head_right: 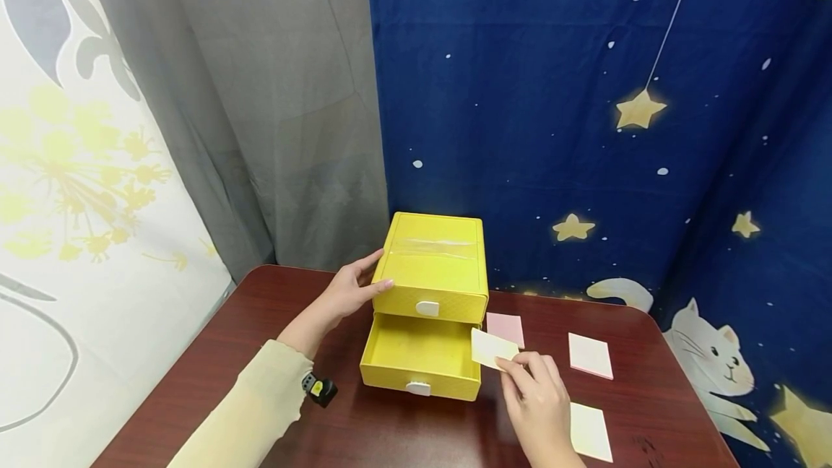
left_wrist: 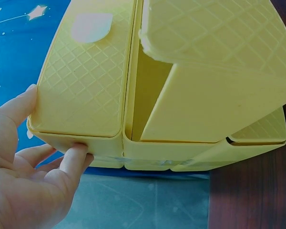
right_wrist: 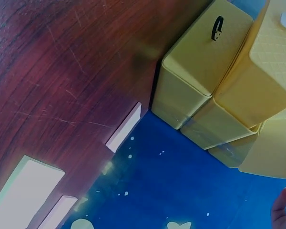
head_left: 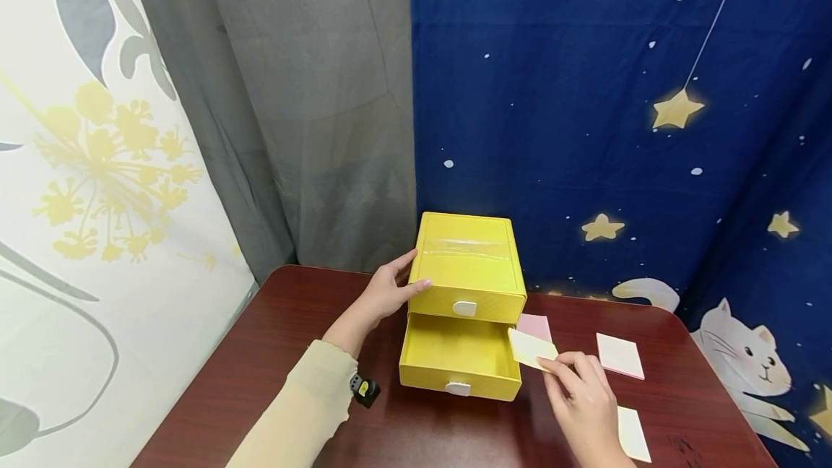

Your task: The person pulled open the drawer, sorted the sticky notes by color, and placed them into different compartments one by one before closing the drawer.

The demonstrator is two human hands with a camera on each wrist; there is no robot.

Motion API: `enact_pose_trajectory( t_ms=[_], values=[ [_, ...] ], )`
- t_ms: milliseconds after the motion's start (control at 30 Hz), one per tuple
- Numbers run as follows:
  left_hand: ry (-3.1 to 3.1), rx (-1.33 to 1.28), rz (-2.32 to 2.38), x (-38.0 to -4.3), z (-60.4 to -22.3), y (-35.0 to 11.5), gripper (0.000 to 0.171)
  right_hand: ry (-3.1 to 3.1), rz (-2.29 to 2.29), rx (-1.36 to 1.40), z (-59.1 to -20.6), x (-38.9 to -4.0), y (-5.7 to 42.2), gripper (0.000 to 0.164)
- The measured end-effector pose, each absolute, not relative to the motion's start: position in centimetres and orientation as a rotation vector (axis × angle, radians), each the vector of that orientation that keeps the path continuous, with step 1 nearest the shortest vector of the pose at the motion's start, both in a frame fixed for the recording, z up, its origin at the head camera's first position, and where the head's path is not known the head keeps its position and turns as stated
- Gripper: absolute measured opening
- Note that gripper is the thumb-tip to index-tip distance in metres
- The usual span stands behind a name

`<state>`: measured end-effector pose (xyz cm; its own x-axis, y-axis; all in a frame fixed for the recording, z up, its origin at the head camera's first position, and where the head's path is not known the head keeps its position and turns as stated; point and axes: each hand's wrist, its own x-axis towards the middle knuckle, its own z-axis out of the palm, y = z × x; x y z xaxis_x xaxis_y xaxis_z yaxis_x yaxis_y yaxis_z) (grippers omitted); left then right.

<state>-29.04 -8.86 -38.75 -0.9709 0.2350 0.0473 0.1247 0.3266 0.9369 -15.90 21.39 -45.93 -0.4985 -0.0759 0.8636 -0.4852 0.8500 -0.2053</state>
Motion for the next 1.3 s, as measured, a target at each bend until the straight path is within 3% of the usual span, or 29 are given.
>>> enact_pose_trajectory(
  t_ms=[133,533,1300],
  values=[
    [2.48,0.335,1.734,-29.1,-38.8,-8.9,0.079,-2.037,0.536,0.433,-45.8,-15.9,21.0,0.048],
    [2.476,0.339,1.736,-29.1,-38.8,-8.9,0.078,-1.953,0.597,0.591,-45.8,-16.4,19.9,0.038],
    [2.47,0.316,1.745,-28.9,-38.6,-8.8,0.078,-1.997,0.573,0.708,-45.3,-17.3,18.5,0.038]
  ],
)
